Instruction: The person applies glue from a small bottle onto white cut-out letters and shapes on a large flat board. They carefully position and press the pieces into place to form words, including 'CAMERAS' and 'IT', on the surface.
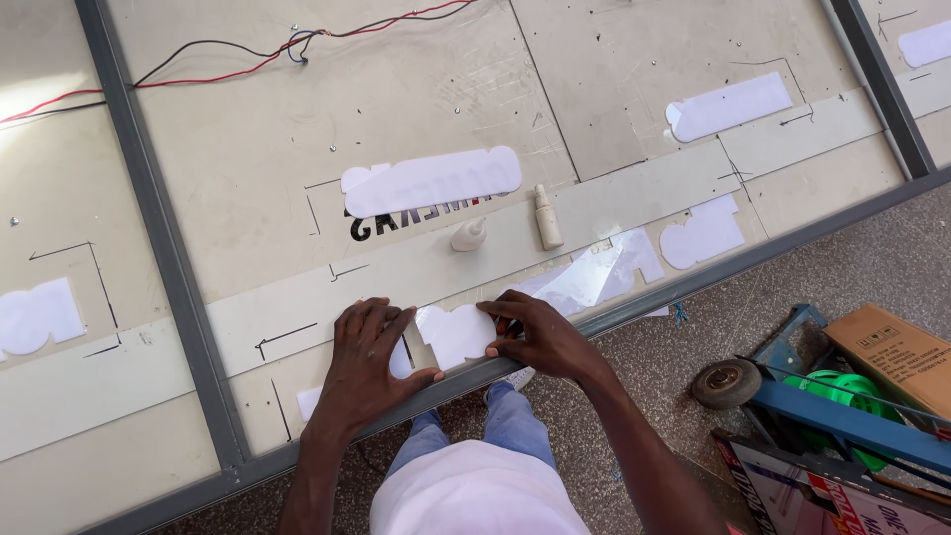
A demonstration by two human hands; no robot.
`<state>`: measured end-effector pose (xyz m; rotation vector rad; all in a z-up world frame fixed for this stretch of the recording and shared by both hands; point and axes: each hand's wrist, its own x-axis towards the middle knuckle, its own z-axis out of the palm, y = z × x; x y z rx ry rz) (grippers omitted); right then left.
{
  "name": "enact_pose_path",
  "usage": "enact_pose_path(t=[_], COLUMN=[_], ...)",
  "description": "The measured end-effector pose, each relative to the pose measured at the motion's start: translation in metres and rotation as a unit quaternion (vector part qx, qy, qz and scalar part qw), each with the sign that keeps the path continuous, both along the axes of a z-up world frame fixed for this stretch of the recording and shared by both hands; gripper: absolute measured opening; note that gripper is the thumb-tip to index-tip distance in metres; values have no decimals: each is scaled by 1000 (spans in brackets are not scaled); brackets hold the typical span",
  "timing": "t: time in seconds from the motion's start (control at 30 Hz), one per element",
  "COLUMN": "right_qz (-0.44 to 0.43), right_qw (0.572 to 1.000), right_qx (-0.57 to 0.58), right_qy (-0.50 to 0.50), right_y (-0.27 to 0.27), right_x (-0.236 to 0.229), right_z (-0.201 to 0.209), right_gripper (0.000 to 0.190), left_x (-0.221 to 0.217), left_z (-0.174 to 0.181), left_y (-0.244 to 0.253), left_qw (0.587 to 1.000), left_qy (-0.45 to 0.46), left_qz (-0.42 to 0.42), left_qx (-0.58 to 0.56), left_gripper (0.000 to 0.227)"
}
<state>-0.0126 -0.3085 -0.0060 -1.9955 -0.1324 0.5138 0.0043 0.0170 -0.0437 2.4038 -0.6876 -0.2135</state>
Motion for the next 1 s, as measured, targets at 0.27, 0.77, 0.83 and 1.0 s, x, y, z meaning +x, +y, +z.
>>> enact_pose_path(t=[0.27, 0.77, 0.83, 1.0], right_qz=[-8, -2, -17, -77], right_qw=[999, 995, 993, 985], right_qx=[34, -45, -33, 131], right_qy=[7, 90, 111, 81], right_y=[-6, 0, -3, -20], right_x=[-1, 9, 11, 9], right_z=[-10, 9, 9, -21], right_gripper=[72, 67, 68, 66], left_x=[-1, -7, -5, -1], left_z=[-2, -6, -6, 3], left_y=[-2, -7, -11, -20], left_qw=[999, 992, 989, 994], left_qy=[-18, -118, -137, -105], left_qz=[31, 38, 39, 41], left_qx=[16, -32, -43, -9], left_gripper=[94, 75, 73, 77])
